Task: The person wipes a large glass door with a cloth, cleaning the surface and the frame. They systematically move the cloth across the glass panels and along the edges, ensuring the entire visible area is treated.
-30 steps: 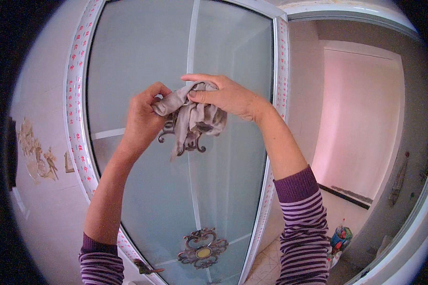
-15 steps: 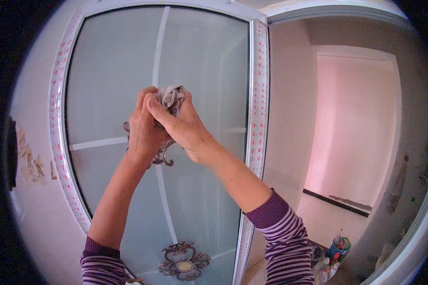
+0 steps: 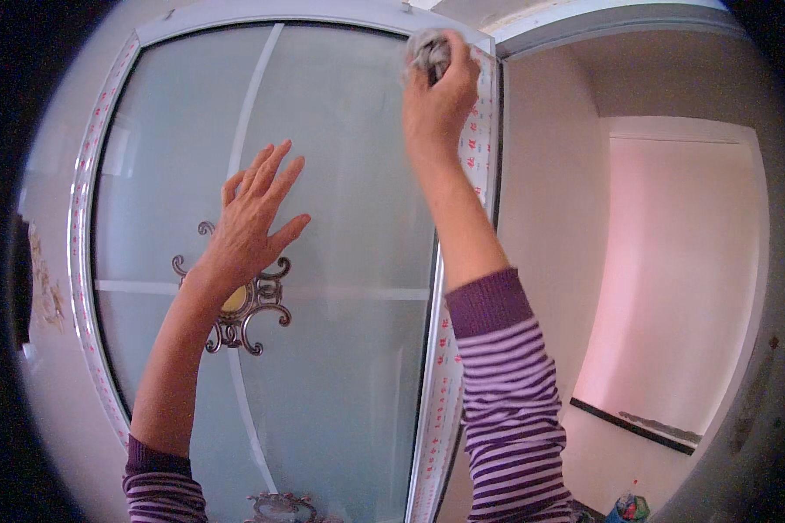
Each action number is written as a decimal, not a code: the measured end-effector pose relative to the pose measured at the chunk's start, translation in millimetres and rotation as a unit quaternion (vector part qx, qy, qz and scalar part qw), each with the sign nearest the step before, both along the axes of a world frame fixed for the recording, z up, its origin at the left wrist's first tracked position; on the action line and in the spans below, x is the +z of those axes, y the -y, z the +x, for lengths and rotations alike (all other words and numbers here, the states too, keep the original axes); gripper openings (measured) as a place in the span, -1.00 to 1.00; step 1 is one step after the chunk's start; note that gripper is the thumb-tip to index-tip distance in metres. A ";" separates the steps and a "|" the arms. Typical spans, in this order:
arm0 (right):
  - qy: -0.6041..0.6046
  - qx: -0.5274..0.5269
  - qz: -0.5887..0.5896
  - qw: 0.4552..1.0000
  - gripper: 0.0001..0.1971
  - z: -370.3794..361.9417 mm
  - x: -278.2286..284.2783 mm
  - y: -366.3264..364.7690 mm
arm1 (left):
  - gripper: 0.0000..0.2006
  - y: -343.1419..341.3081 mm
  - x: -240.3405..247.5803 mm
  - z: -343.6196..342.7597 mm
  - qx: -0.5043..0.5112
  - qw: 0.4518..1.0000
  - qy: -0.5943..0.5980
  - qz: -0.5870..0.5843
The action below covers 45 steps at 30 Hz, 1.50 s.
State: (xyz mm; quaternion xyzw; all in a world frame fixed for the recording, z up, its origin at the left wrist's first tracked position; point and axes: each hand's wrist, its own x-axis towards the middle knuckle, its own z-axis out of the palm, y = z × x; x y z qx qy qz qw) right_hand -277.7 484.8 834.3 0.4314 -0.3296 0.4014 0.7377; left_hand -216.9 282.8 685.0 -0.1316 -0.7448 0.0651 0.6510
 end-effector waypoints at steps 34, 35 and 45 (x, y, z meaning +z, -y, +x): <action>0.131 -0.224 -0.081 0.962 -0.54 -78.0 140.2 -80.1 | -0.25 -1.7 3.2 11.3 0.016 0.998 0.065 0.003; 0.136 -0.220 -0.063 0.964 -0.54 -76.3 137.2 -85.8 | -0.25 -1.6 3.3 11.5 0.012 0.998 0.065 0.003; 0.071 -0.190 -0.011 0.979 -0.52 -92.5 93.8 -114.9 | -0.27 -5.7 4.4 16.6 0.004 0.998 0.059 0.006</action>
